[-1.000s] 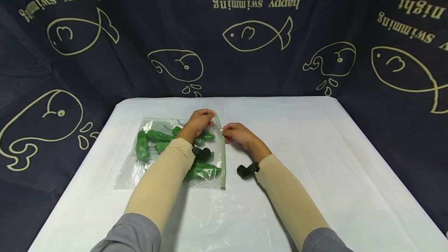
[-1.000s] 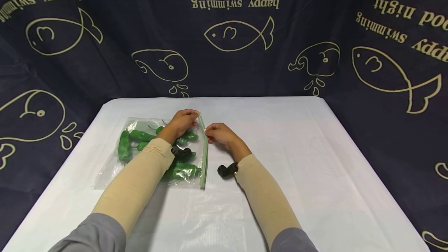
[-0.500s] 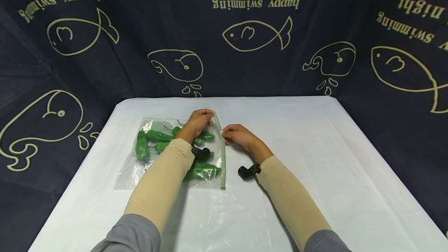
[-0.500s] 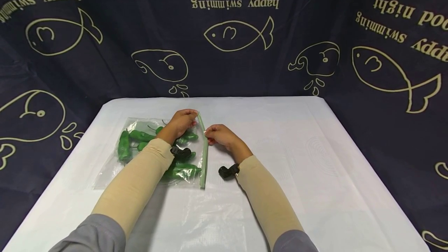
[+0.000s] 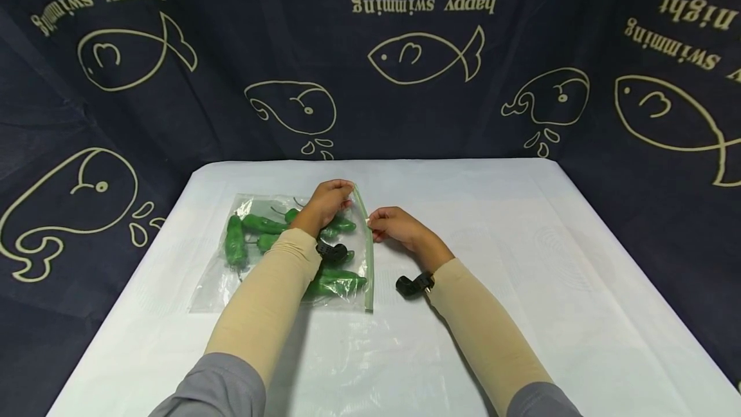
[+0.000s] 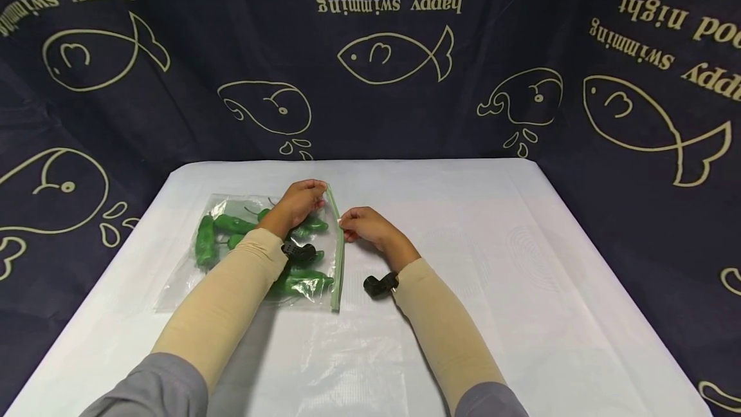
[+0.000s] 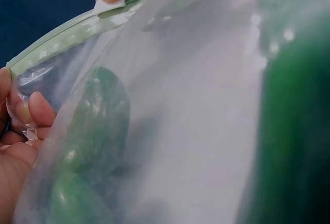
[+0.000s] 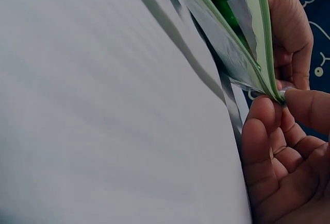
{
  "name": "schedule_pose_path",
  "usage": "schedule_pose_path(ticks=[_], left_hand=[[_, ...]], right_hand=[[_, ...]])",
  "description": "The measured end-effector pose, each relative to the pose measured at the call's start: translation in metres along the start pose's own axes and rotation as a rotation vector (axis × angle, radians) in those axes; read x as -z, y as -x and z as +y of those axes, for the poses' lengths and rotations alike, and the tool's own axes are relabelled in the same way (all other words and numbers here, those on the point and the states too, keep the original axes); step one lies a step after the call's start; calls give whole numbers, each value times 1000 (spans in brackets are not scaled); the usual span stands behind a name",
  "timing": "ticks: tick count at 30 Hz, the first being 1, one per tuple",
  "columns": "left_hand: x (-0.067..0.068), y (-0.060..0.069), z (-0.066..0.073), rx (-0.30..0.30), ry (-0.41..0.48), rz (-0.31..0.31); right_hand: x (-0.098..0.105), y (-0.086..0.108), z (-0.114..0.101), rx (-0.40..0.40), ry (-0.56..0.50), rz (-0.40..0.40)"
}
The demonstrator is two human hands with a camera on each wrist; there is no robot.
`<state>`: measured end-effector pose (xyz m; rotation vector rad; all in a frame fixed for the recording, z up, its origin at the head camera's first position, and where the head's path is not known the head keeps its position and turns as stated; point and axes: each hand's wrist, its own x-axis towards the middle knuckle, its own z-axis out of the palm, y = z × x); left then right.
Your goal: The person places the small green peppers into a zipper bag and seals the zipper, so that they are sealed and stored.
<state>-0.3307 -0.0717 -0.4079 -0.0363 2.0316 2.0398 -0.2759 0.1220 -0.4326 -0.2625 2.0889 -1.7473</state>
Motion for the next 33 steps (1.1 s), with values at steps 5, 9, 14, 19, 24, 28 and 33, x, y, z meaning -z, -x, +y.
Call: schedule_pose_path(ticks=[5, 9, 14, 19, 24, 28, 33], left_hand=[[0, 0, 1, 3, 18, -11], [0, -1, 2, 3, 40, -10], [-1, -2, 1, -18, 48, -4], [-2, -4, -2, -15, 62, -5], [0, -6, -4, -25, 76, 0], [1, -5, -4, -28, 79, -2], [2, -4, -4, -26, 83, 0]], right_hand=[[1, 2, 1, 1, 10, -15], [2, 2, 1, 0, 1, -28], [3, 5, 1, 4, 4, -38], [3, 8, -1, -16, 10, -61], [4, 8, -3, -2, 37, -92], [4, 8, -3, -9, 49, -108], [5, 8, -2, -32, 59, -144]])
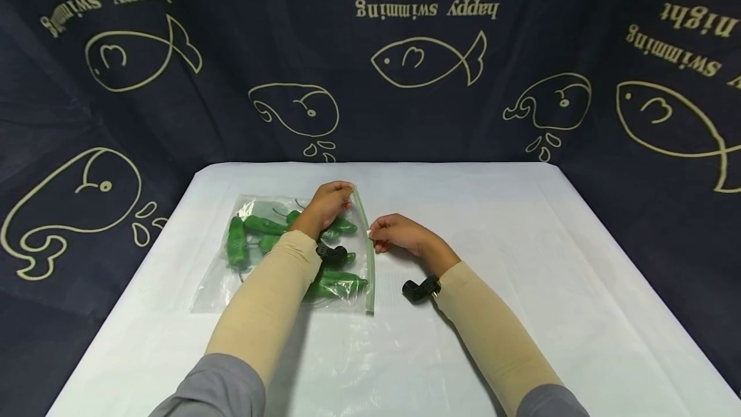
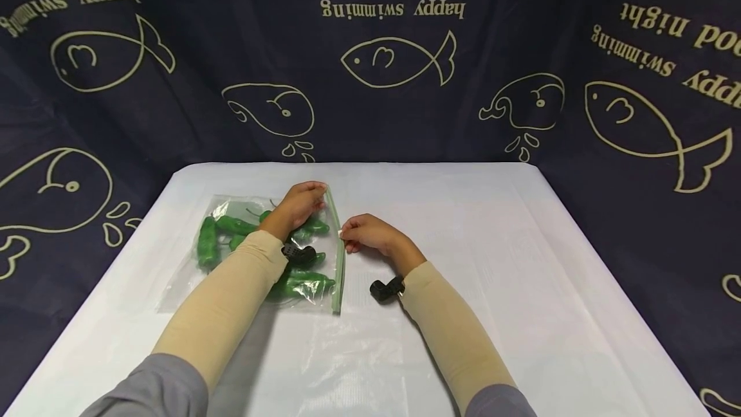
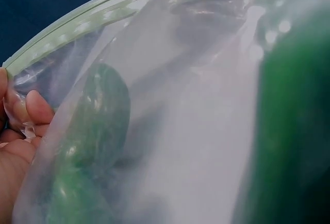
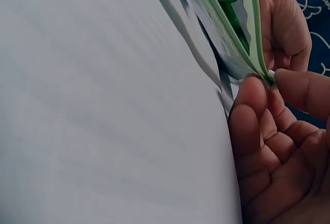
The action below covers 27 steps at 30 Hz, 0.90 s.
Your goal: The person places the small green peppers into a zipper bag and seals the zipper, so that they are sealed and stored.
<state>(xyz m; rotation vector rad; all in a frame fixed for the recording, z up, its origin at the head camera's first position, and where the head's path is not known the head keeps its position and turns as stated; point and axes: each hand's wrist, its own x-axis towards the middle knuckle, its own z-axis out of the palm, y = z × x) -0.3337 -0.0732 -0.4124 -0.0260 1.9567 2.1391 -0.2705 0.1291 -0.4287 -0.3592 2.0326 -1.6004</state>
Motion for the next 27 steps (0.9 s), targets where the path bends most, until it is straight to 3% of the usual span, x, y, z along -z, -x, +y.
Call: schedule_pose_path(ticks=[27], left_hand=[[2, 0, -1, -2, 44, 17]], right_hand=[[-2, 14, -1, 4, 118, -88]])
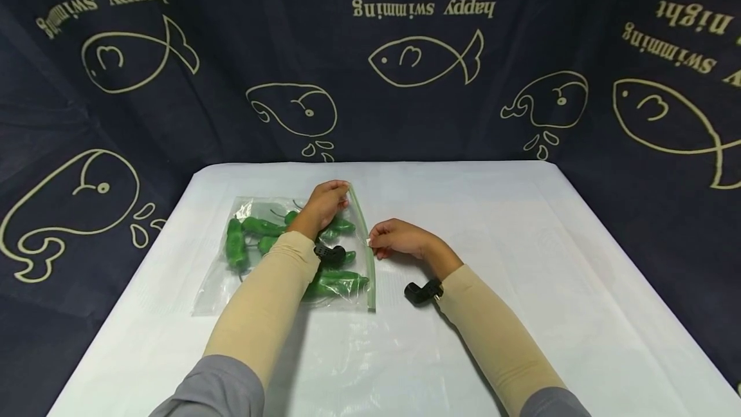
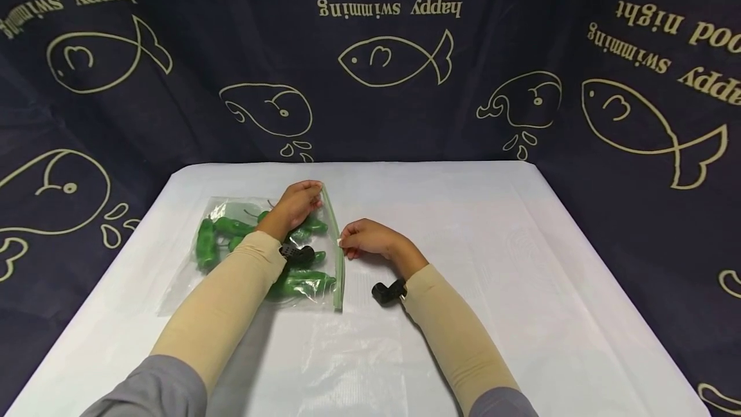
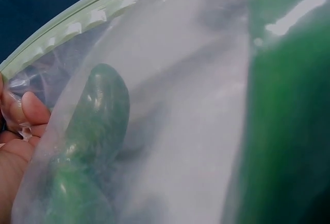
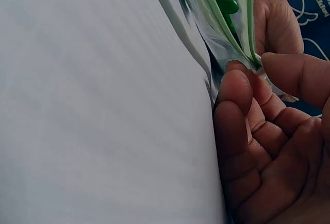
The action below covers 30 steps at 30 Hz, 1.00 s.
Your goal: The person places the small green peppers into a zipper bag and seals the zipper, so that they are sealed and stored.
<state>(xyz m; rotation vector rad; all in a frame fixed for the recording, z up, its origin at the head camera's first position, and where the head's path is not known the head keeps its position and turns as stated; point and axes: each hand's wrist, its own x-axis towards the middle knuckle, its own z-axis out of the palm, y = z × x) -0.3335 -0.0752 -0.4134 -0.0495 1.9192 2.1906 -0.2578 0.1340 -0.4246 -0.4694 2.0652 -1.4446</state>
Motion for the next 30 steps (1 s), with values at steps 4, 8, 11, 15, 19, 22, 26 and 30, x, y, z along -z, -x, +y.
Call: schedule_pose_path(ticks=[4, 8, 11, 15, 19, 22, 26, 30], left_hand=[[0, 1, 0, 7, 9, 1], [0, 1, 0, 5, 17, 1], [0, 1, 0, 3, 20, 1], [0, 2, 1, 6, 21, -1], [0, 2, 2, 5, 29, 3], [0, 2, 2, 4, 36, 7], [0, 2, 2, 8, 43, 12], [-1, 2, 3, 16, 54, 21]], right_hand=[[0, 1, 1, 3, 17, -14], [1, 1, 3, 9, 27, -21], [1, 3, 3, 14, 38, -22], [-1, 6, 2, 16, 48, -27], [-2, 9, 0, 16, 53, -32], [-3, 10, 0, 19, 59, -32], [-3, 11, 1, 20, 62, -36], [-4, 12, 3, 25, 65, -53]])
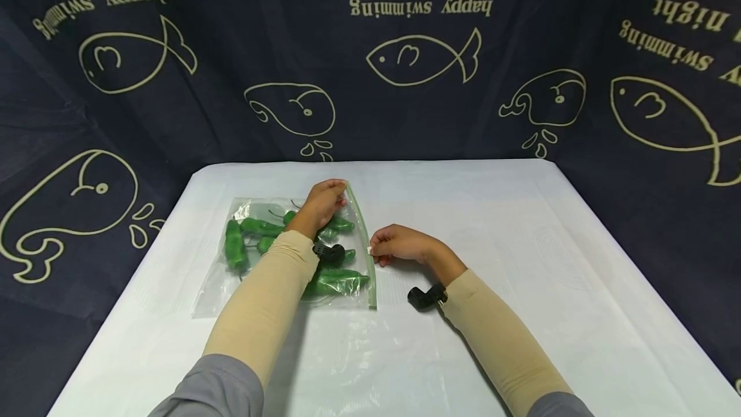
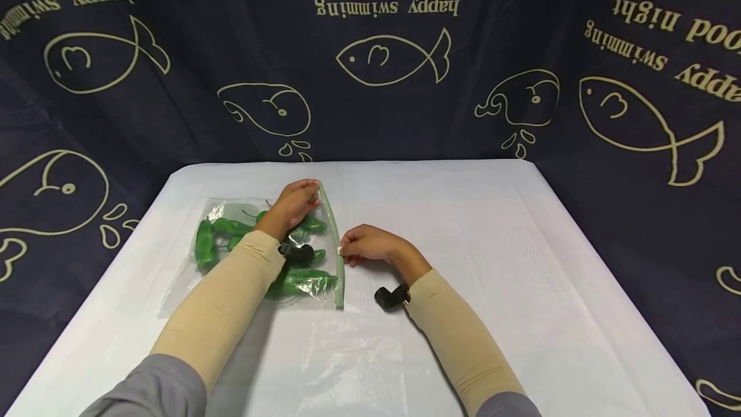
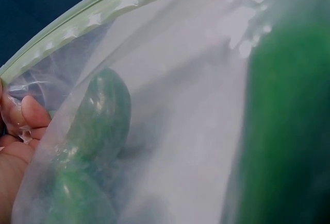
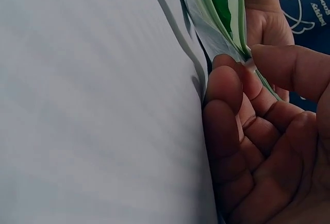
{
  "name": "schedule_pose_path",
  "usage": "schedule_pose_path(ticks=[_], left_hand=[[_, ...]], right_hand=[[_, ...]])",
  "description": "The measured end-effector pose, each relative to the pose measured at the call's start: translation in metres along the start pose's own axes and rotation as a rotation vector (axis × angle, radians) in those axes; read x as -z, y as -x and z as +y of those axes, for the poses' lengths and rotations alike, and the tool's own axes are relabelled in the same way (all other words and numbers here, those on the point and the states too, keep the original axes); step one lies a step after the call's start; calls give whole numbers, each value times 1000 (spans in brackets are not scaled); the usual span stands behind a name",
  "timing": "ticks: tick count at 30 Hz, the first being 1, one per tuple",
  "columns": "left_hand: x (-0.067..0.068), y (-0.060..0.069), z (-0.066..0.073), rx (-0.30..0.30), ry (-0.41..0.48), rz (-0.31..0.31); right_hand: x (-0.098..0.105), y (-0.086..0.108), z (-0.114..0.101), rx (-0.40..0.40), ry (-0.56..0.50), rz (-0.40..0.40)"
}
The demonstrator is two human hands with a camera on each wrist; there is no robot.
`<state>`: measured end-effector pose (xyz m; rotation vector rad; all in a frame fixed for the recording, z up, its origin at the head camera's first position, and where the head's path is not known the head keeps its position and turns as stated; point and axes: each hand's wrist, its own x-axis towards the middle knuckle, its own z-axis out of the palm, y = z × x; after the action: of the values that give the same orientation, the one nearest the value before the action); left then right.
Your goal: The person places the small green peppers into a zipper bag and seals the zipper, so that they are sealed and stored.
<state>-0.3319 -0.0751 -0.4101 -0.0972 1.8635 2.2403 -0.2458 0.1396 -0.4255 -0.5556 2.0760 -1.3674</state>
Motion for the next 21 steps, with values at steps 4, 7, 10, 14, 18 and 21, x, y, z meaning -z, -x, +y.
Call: schedule_pose_path(ticks=[4, 7, 10, 14, 18, 21], left_hand=[[0, 0, 1, 1, 9, 10], [-1, 0, 1, 2, 11, 11], [-1, 0, 1, 5, 10, 10], [-1, -1, 0, 4, 5, 11], [0, -2, 0, 4, 0, 11], [1, -2, 0, 8, -2, 13]], right_hand=[[-1, 2, 0, 9, 7, -12], [-1, 4, 0, 16, 13, -16], [-2, 7, 0, 16, 16, -21], [-3, 8, 0, 8, 23, -23], [-4, 10, 1, 4, 24, -27], [-5, 12, 0, -2, 22, -37]])
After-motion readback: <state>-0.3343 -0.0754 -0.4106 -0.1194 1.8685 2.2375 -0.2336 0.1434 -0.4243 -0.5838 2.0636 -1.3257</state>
